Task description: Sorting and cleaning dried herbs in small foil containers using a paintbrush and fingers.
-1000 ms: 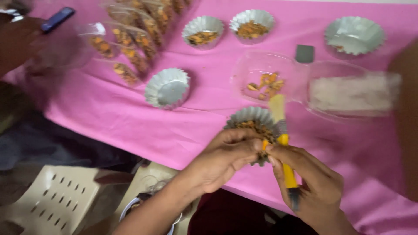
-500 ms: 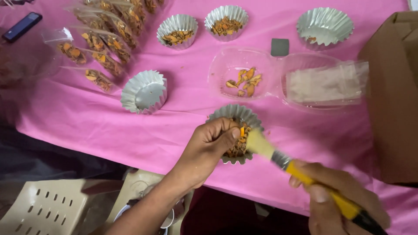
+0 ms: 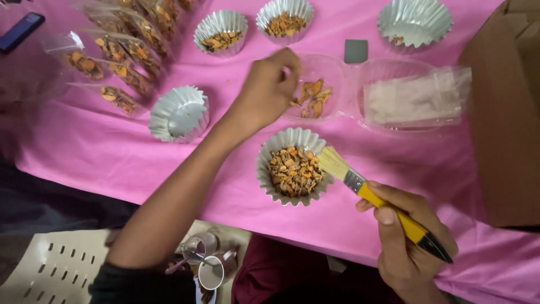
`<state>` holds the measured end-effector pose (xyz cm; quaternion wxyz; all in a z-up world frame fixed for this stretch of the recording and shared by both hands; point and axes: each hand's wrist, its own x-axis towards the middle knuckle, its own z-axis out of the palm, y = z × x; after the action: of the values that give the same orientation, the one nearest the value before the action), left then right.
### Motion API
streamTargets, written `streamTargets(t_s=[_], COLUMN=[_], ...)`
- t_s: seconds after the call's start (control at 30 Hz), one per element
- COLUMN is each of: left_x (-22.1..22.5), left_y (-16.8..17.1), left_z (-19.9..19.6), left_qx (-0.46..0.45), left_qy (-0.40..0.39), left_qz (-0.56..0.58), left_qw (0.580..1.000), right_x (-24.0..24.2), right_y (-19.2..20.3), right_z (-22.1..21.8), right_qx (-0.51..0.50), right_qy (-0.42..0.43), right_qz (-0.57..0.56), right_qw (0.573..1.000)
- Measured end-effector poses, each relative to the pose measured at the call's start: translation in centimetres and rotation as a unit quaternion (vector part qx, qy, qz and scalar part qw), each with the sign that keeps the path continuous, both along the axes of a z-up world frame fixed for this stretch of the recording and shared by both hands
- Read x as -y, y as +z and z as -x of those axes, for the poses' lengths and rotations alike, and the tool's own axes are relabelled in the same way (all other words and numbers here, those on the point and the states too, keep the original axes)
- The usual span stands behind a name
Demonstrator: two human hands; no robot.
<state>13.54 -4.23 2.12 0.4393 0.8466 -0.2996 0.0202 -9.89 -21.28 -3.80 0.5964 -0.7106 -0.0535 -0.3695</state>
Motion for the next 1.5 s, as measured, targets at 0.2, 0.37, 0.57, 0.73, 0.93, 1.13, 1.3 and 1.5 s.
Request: streamTargets(t_s=[0.2,0.37,0.57,0.73,0.93,1.13,1.3,1.5], left_x=[0.6,-0.4,-1.7,-1.6,-1.6,-2.5,-2.1,-1.3], left_y=[-0.3,2.2,1.1,-0.5,-0.8,0.8,-0.6,0.8], left_z=[-0.3,5.7,11.0,11.0,10.3,10.3,10.9,10.9], left_qx=[0.046,0.010,-0.118,-0.091,-0.075,-0.107,-0.111,-0.183], left_qy=[-0.086,-0.044,-0.070,-0.047,-0.056,-0.012,-0.022,0.010], left_qz=[-0.167,-0.261,-0.387,-0.361,-0.324,-0.315,-0.324,-0.307], left_qw=[0.981,0.964,0.912,0.927,0.941,0.943,0.939,0.934], right_x=[0.0,0.0,0.1,0.1,0.4,0.6,0.2,0.5], right_y=[-0.2,-0.4,-1.5,-1.6,-1.4,-1.8,-1.3,-1.3], right_z=[0.4,0.8,1.2,1.1,1.0,0.8,0.8,1.0], right_qx=[0.002,-0.006,0.000,0.004,0.008,0.013,0.011,-0.003], right_qy=[-0.013,-0.032,-0.027,-0.027,-0.017,-0.008,-0.010,0.000], right_qz=[-0.002,0.007,-0.020,-0.024,-0.009,-0.005,0.004,-0.002], right_qw=[1.000,0.999,0.999,0.999,1.000,1.000,1.000,1.000])
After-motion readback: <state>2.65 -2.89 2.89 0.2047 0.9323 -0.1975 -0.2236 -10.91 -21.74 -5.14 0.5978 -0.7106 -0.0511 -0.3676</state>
